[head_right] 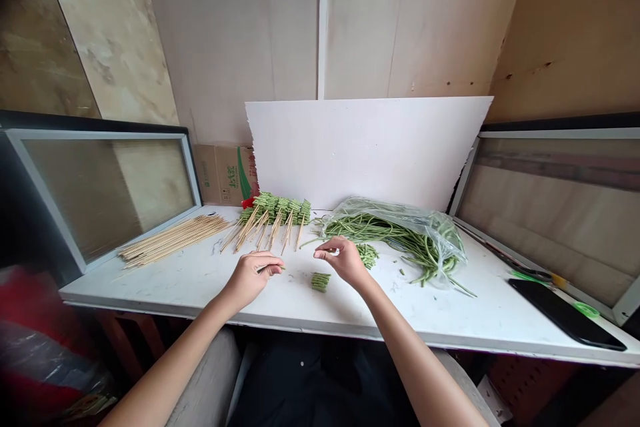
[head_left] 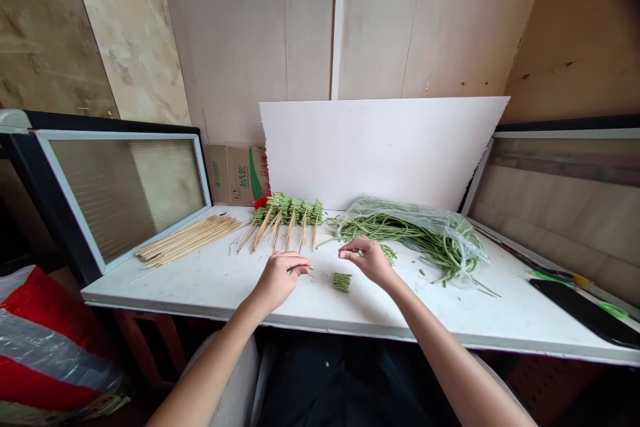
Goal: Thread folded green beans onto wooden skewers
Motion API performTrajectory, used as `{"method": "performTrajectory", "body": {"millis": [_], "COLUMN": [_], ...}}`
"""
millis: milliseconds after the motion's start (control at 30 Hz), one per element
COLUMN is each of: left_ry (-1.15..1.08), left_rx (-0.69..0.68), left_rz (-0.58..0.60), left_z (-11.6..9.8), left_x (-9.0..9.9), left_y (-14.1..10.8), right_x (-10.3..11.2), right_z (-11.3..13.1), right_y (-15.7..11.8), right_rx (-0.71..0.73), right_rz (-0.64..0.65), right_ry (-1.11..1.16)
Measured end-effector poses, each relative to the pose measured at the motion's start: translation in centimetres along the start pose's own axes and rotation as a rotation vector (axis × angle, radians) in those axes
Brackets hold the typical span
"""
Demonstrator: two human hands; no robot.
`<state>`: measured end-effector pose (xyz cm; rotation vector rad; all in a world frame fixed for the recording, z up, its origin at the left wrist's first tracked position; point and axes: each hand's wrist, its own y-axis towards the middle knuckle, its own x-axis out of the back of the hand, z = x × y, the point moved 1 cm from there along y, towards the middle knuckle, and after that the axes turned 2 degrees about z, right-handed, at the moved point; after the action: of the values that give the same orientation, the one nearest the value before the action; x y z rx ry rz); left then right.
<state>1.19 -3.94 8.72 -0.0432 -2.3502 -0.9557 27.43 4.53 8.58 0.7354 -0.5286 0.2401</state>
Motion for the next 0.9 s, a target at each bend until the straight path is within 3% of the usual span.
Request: {"method": "performTrajectory", "body": {"millis": [133, 267, 433, 700, 800, 900], "left_ry": [-0.041, -0.034, -0.008, -0.005, -0.020, -0.003], "left_rx": [0.023, 0.030, 0.044, 0.026, 0.021, 0.012], "left_rz": [0.049, 0.089, 0.106, 0.107, 0.112, 0.071], "left_z": [0.8, 0.6, 0.1, 0.8, 0.6, 0.5], "left_x": [-0.6, -0.8, -0.5, -0.6, -0.6, -0.9], "left_y": [-0.1, -0.2, -0.1, -0.3, -0.3, -0.4], "right_x": [-1.3, -2.9, -3.6, -2.6, -2.3, -2.4], "right_z": [-3.4, -4.5, -3.8, -3.9, -2.6, 0.3], "right_y": [-0.4, -0.9, -1.3, -0.9, -0.6, -0.5], "right_rx": [-0.090, -0.209, -0.238, -0.272, -0.210, -0.149], "right_rz": [0.102, 0.107, 0.153, 0.167, 0.129, 0.213], "right_ry": [-0.207, -0.276, -0.212, -0.085, -0.016, 0.129]}}
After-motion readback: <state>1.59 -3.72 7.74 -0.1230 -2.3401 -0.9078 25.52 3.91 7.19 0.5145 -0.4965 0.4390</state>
